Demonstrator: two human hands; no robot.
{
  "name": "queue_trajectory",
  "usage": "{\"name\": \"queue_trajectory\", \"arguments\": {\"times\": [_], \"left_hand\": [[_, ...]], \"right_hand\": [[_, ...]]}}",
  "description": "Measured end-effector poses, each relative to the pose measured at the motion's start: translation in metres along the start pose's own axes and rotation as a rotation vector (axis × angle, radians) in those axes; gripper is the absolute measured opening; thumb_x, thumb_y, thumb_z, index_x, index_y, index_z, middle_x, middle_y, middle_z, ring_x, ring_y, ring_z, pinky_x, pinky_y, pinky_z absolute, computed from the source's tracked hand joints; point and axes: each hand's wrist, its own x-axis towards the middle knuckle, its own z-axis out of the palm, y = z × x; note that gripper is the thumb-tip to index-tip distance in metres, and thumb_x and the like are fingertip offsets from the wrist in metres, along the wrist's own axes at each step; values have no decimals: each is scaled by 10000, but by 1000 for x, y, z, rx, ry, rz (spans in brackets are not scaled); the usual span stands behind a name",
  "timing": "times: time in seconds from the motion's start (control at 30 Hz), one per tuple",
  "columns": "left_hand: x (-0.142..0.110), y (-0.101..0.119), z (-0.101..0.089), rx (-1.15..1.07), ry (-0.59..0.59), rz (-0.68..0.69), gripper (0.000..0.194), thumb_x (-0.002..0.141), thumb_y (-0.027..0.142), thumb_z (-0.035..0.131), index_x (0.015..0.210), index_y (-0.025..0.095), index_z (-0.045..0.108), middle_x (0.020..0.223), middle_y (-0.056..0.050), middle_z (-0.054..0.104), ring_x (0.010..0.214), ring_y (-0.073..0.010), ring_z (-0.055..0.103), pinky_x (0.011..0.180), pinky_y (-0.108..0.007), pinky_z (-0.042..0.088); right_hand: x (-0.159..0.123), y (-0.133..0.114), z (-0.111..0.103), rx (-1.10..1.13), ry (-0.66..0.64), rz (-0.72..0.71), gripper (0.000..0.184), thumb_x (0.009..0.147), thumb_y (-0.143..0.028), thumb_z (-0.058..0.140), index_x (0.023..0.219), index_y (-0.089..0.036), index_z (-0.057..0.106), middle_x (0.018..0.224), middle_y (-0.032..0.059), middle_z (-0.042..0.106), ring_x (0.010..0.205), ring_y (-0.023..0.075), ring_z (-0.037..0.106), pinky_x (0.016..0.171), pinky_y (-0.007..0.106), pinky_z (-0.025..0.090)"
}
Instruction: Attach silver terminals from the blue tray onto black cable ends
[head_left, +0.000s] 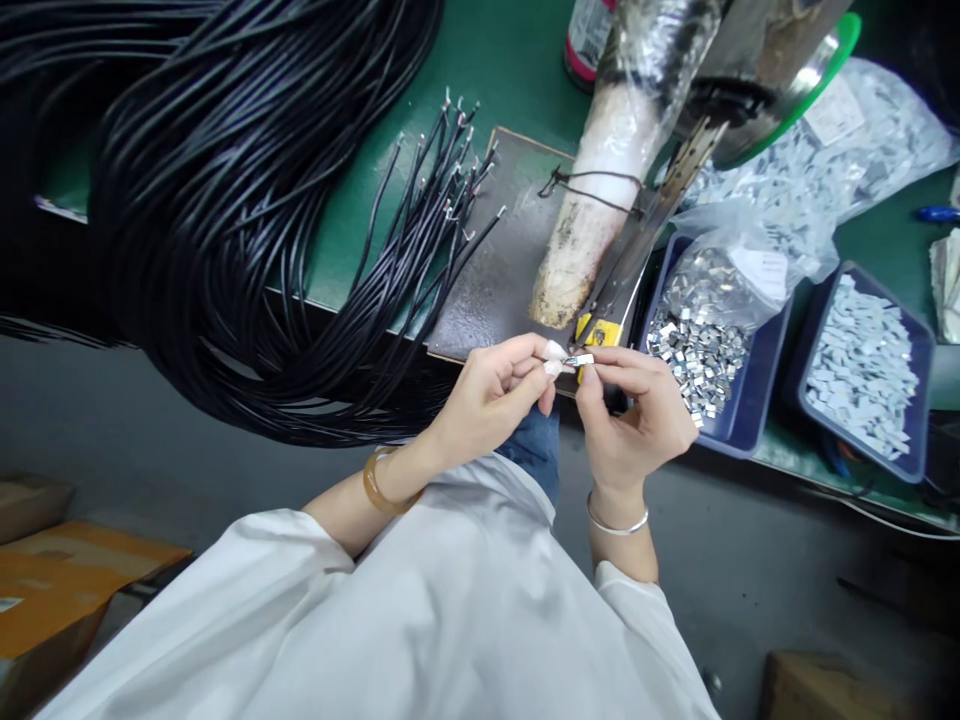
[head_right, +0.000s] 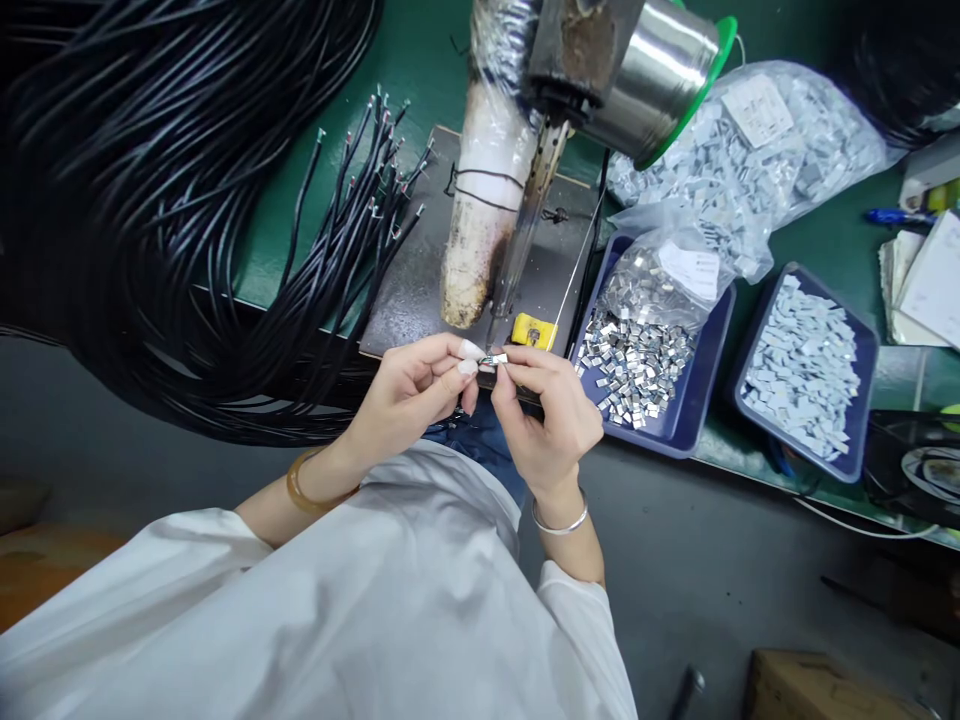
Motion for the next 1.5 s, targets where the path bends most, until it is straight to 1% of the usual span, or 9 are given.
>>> {"name": "queue_trajectory", "arguments": {"times": [0.17,0.23,0.4,0.47,0.53,0.67,0.8,1.03,1.5], "left_hand": [[2,1,1,10,50,9,158,933,300,617,936,143,607,604,30,593,517,-65,526,517,-174,398],[2,2,3,9,74,-13,150,913,282,630,972,147,603,596,30,606,507,-72,533,508,-175,399],[1,6,4,-5,94,-22,109,861,204,635,937,141,588,562,40,608,455,-50,478,456,-152,351],[2,7,4,-15,92,-14,102,854,180,622,941,135,592,560,40,612,451,-45,480,452,-146,350],[2,8,4,-22,96,-12,94,857,178,615,937,133,597,556,39,613,455,-47,500,452,-141,358],[4,8,4,-31,118,-5,82,841,193,648,882,139,600,534,45,594,451,-53,510,446,-141,365],[6,6,5,-15,145,-14,78,823,198,672,851,143,623,529,52,571,443,-48,484,452,-147,376],[10,6,7,35,217,-6,71,808,206,679,800,149,636,492,77,461,422,-40,403,431,-172,297],[10,8,6,21,198,-58,104,798,223,697,784,158,616,502,82,419,431,-40,371,433,-182,279]], "right_hand": [[0,0,1,10,-3,30,157,851,-85,705,893,-226,649,912,-8,756,866,140,738,746,275,618],[-1,-1,0,45,34,83,127,886,-116,672,934,-229,641,938,-3,756,783,130,739,656,259,608],[-5,-3,-9,143,300,97,99,949,-259,613,1047,-260,618,692,-69,608,414,76,560,348,223,407],[-6,-4,-13,162,308,89,216,945,-215,607,1152,-274,604,712,-62,627,473,101,623,374,229,446],[-8,-4,-14,129,224,113,286,930,-125,605,1175,-272,605,813,-36,716,642,147,732,516,262,583],[-10,-3,-11,29,61,64,222,848,-57,697,985,-225,654,975,10,768,882,198,775,798,355,670],[-10,-1,-5,67,-13,26,200,846,-53,689,947,-216,629,1079,42,752,928,174,759,799,333,671],[-6,-1,1,98,12,61,191,844,-69,688,924,-227,618,1043,33,748,913,181,755,776,354,672],[-4,-1,1,74,10,47,163,838,-83,699,891,-227,645,1016,27,752,884,167,742,742,333,663]]}}
